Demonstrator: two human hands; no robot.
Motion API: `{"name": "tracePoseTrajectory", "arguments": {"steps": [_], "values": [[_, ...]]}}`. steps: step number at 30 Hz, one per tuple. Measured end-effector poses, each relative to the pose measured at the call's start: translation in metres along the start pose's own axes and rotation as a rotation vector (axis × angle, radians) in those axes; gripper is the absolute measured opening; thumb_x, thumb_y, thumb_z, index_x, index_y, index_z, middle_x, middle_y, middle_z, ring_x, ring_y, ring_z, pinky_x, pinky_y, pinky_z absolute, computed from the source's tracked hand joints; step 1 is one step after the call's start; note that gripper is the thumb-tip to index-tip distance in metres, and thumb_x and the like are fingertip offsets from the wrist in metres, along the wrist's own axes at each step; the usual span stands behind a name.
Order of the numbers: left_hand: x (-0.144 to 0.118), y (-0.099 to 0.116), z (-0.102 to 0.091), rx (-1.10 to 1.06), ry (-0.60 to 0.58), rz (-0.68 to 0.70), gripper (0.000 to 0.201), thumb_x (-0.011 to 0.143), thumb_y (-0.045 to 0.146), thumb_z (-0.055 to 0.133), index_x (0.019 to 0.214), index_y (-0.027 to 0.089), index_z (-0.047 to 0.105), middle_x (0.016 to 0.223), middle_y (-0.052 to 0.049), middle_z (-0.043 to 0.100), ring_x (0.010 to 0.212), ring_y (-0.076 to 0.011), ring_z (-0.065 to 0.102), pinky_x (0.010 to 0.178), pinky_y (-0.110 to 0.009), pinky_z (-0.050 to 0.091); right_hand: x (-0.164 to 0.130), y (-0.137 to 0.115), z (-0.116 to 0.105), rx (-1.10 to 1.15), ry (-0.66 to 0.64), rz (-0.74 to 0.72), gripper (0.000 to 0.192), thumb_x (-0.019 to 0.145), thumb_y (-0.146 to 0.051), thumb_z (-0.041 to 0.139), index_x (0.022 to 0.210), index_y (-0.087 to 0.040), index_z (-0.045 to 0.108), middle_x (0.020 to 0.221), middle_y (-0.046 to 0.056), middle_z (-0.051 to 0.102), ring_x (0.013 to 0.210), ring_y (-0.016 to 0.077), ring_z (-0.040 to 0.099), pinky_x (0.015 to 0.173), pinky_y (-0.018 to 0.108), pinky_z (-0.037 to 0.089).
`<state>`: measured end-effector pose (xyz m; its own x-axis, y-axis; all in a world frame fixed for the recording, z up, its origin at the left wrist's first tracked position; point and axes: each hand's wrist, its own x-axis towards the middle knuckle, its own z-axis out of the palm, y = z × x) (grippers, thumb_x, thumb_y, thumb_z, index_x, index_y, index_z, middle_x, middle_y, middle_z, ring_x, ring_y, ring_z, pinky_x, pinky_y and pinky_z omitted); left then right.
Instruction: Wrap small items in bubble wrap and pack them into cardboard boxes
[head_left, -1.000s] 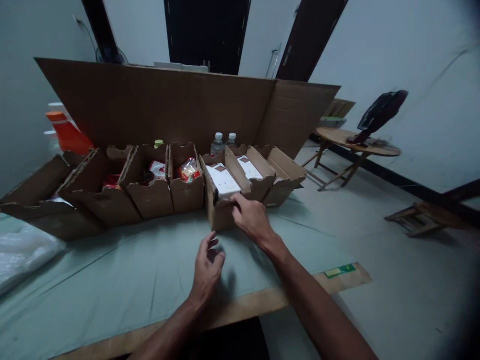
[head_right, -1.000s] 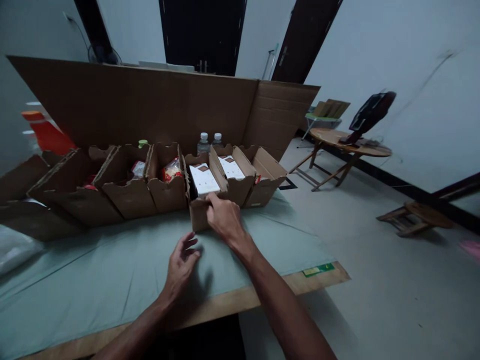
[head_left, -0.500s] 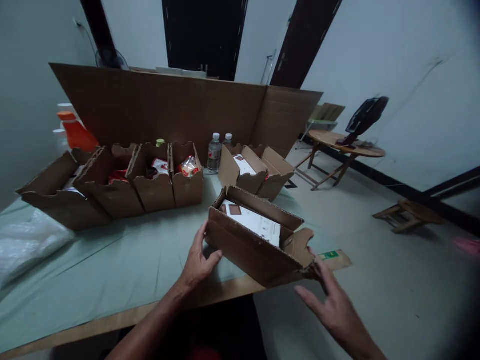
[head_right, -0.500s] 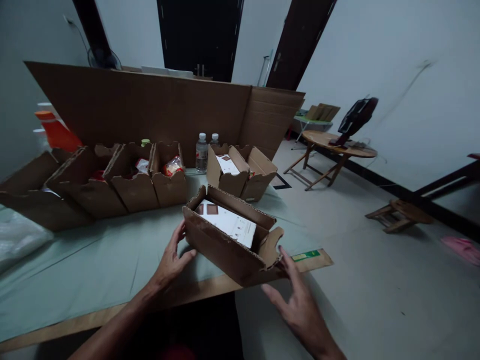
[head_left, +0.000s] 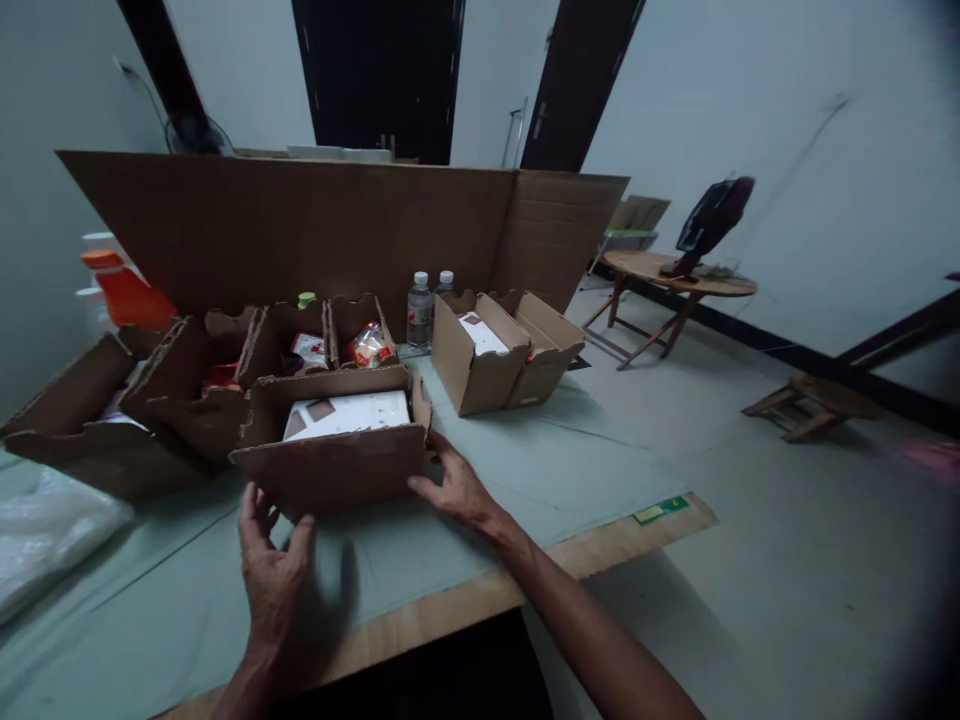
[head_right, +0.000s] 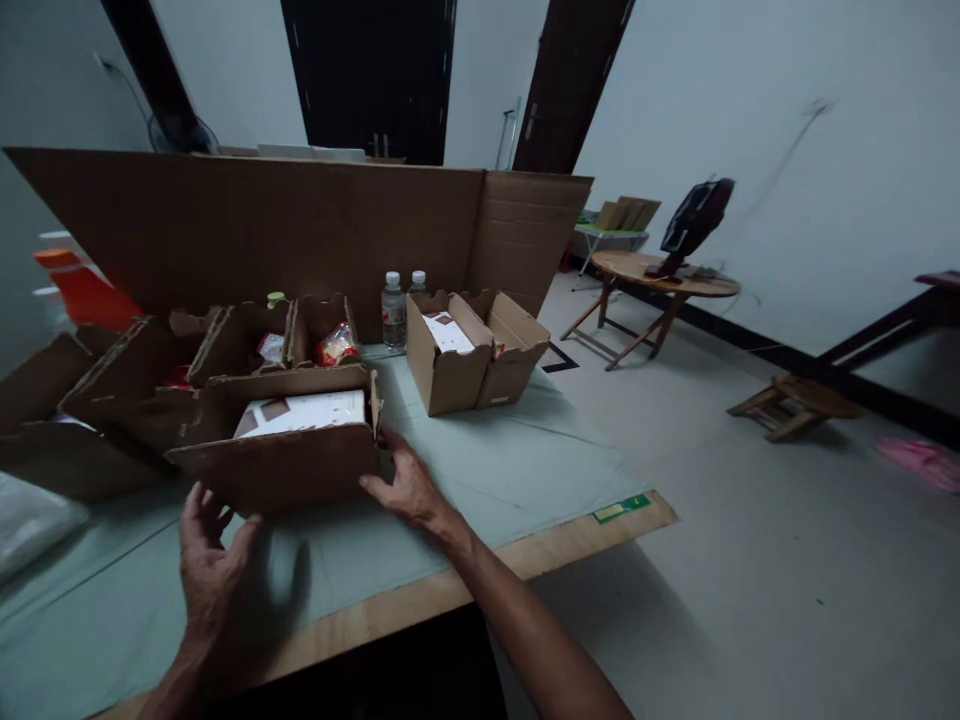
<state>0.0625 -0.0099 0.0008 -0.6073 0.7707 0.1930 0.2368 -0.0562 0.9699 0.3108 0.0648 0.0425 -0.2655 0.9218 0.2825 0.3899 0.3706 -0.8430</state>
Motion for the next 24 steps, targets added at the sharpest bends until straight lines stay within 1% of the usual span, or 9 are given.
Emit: {"name": "tracePoseTrajectory", "arguments": {"steps": [3,6,8,10,13,15,19,21,24], "values": [[0.019,-0.007,-0.008,0.03,0.019,-0.038,0.094,0.073,0.046,0.075,0.156,0.027,0.034,0.152,-0.015,0.049,0.133,-0.0363,0.053,0.113,-0.057,0.039,-0.004,0.026,-0.026,-0.056,0.143,0.043,0.061,0.078,-0.03,0.068,0.137,-0.02,0.056,0.141,0.014,0.061,0.121,0.0259,0.062,0.1,0.043,0.051],[0.027,-0.013,-0.01,0.038,-0.002,-0.106,0.094,0.07,0.046,0.076,0.154,0.027,0.038,0.149,-0.014,0.052,0.131,-0.0372,0.054,0.112,-0.058,0.04,-0.012,0.054,-0.068,-0.126,0.343,0.183,0.047,0.082,-0.033,0.061,0.126,-0.018,0.063,0.125,0.014,0.07,0.108,0.0246,0.068,0.089,0.041,0.056],[0.028,-0.015,-0.008,0.024,-0.023,-0.155,0.088,0.07,0.045,0.075,0.15,0.028,0.042,0.141,-0.012,0.058,0.127,-0.0356,0.057,0.111,-0.056,0.041,-0.007,0.065,-0.088,-0.145,0.382,0.223,0.043,0.084,-0.034,0.058,0.123,-0.017,0.064,0.121,0.015,0.071,0.106,0.0246,0.069,0.084,0.039,0.056],[0.027,-0.015,-0.005,0.021,-0.049,-0.199,0.08,0.071,0.044,0.074,0.145,0.029,0.048,0.13,-0.009,0.064,0.122,-0.0335,0.06,0.11,-0.054,0.042,0.007,0.066,-0.092,-0.144,0.352,0.208,0.044,0.083,-0.032,0.058,0.124,-0.017,0.064,0.123,0.014,0.071,0.108,0.0241,0.069,0.083,0.037,0.056],[0.027,-0.014,-0.001,0.023,-0.083,-0.217,0.067,0.072,0.042,0.073,0.134,0.026,0.056,0.117,-0.007,0.068,0.114,-0.0308,0.062,0.105,-0.049,0.045,0.03,0.055,-0.079,-0.128,0.245,0.137,0.047,0.081,-0.028,0.059,0.127,-0.018,0.062,0.124,0.013,0.071,0.109,0.023,0.069,0.083,0.035,0.056],[0.028,-0.014,-0.001,0.004,-0.096,-0.202,0.058,0.071,0.042,0.072,0.125,0.022,0.06,0.112,-0.007,0.069,0.108,-0.029,0.064,0.1,-0.044,0.048,0.036,0.044,-0.064,-0.1,0.104,0.086,0.048,0.081,-0.027,0.059,0.128,-0.019,0.062,0.122,0.012,0.072,0.108,0.0227,0.068,0.084,0.035,0.056],[0.031,-0.013,0.0,-0.008,-0.125,-0.149,0.047,0.072,0.039,0.07,0.114,0.02,0.062,0.108,-0.007,0.07,0.105,-0.0273,0.063,0.096,-0.04,0.049,0.023,0.026,-0.031,-0.022,-0.18,0.047,0.054,0.078,-0.029,0.066,0.131,-0.02,0.06,0.127,0.012,0.069,0.109,0.0259,0.067,0.086,0.039,0.057],[0.031,-0.011,0.002,-0.009,-0.123,-0.116,0.045,0.072,0.036,0.07,0.113,0.019,0.062,0.107,-0.007,0.07,0.105,-0.0273,0.063,0.096,-0.04,0.049,0.013,0.023,-0.014,-0.02,-0.182,0.061,0.053,0.077,-0.034,0.068,0.129,-0.02,0.06,0.125,0.013,0.069,0.107,0.0283,0.067,0.088,0.043,0.057],[0.029,-0.008,0.005,-0.065,-0.115,-0.083,0.046,0.074,0.033,0.067,0.117,0.018,0.061,0.111,-0.008,0.07,0.107,-0.0271,0.064,0.098,-0.041,0.05,0.004,0.024,0.009,0.001,-0.099,0.118,0.054,0.08,-0.043,0.067,0.128,-0.02,0.058,0.122,0.014,0.07,0.1,0.0297,0.07,0.089,0.047,0.058]]}}
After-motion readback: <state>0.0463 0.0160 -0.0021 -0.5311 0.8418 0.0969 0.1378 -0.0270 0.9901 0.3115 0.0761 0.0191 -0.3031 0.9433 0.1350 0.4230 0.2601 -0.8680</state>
